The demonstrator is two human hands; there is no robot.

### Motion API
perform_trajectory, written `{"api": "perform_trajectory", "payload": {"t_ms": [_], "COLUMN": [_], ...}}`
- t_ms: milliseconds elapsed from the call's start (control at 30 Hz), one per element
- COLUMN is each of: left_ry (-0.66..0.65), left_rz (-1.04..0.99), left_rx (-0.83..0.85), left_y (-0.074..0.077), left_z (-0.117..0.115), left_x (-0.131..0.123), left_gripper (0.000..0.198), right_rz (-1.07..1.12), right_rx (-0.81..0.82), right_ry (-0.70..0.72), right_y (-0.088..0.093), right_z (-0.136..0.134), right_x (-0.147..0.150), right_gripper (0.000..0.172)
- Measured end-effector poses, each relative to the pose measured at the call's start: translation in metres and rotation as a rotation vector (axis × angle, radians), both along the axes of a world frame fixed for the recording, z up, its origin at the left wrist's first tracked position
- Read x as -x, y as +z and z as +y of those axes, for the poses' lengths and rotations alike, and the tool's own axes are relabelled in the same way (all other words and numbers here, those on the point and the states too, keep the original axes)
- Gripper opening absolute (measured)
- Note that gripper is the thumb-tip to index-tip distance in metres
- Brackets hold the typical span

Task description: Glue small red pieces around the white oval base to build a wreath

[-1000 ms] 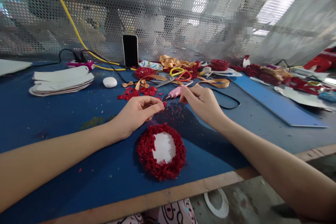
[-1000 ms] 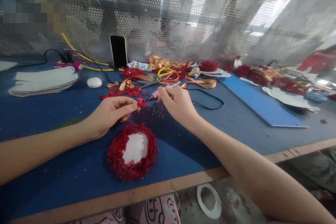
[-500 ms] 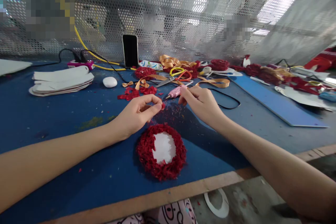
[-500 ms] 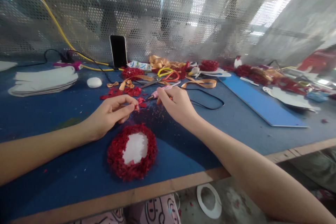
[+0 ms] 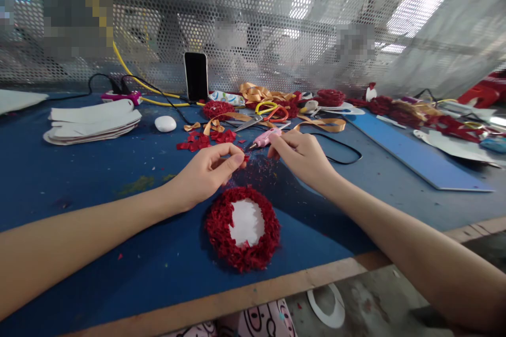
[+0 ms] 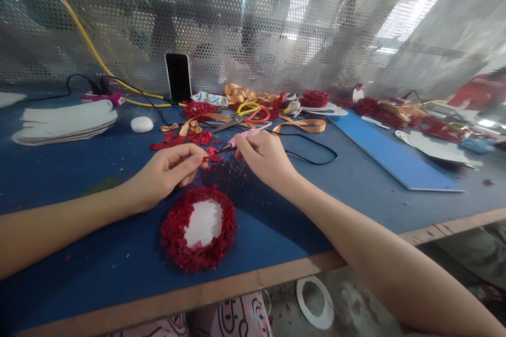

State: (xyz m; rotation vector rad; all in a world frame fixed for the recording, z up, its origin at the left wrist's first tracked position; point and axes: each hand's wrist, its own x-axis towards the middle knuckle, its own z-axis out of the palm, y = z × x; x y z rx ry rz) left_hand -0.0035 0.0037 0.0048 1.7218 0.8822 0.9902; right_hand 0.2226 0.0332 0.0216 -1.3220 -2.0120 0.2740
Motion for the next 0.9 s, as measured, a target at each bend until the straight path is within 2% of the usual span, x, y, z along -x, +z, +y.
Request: {"api": "perform_trajectory", "payload": {"t_ms": [100,200,267,333,433,900], "left_ry": [-0.006,0.006,0.003,-0.007,-0.008,0.071], "left_rz": [0.021,0.014,0.022,0.031,0.041,-0.032], "left_rx": [-0.011,-0.002,0.003,0.009,0.024,0.108], "left_y": [0.000,-0.001,-0.001,-0.002,-0.002,-0.004], "left_z": [0.001,0.003,0.003,0.004,0.004,0.006], "left_x": [0.000,-0.001,-0.001,-0.001,-0.001,-0.003], "left_gripper": [0.031,0.033,0.033,0.033,0.033,0.030], "right_rz": [0.044,0.130,0.158,0.155,0.163,0.171], "right_rx": [-0.022,-0.019,-0.028,-0.072,-0.138,-0.118], "right_ry": [0.063,0.256,0.391,0.461,0.465,0.422], "right_y": [0.001,0.002,0.002,0.001,-0.002,-0.003], "right_z": [-0.001,-0.005,-0.009,-0.012,-0.012,-0.013], "right_x": [0.000,0.003,0.005,0.008,0.011,0.012], "right_gripper": [0.044,0.026,0.024,0.020,0.009,0.008]}}
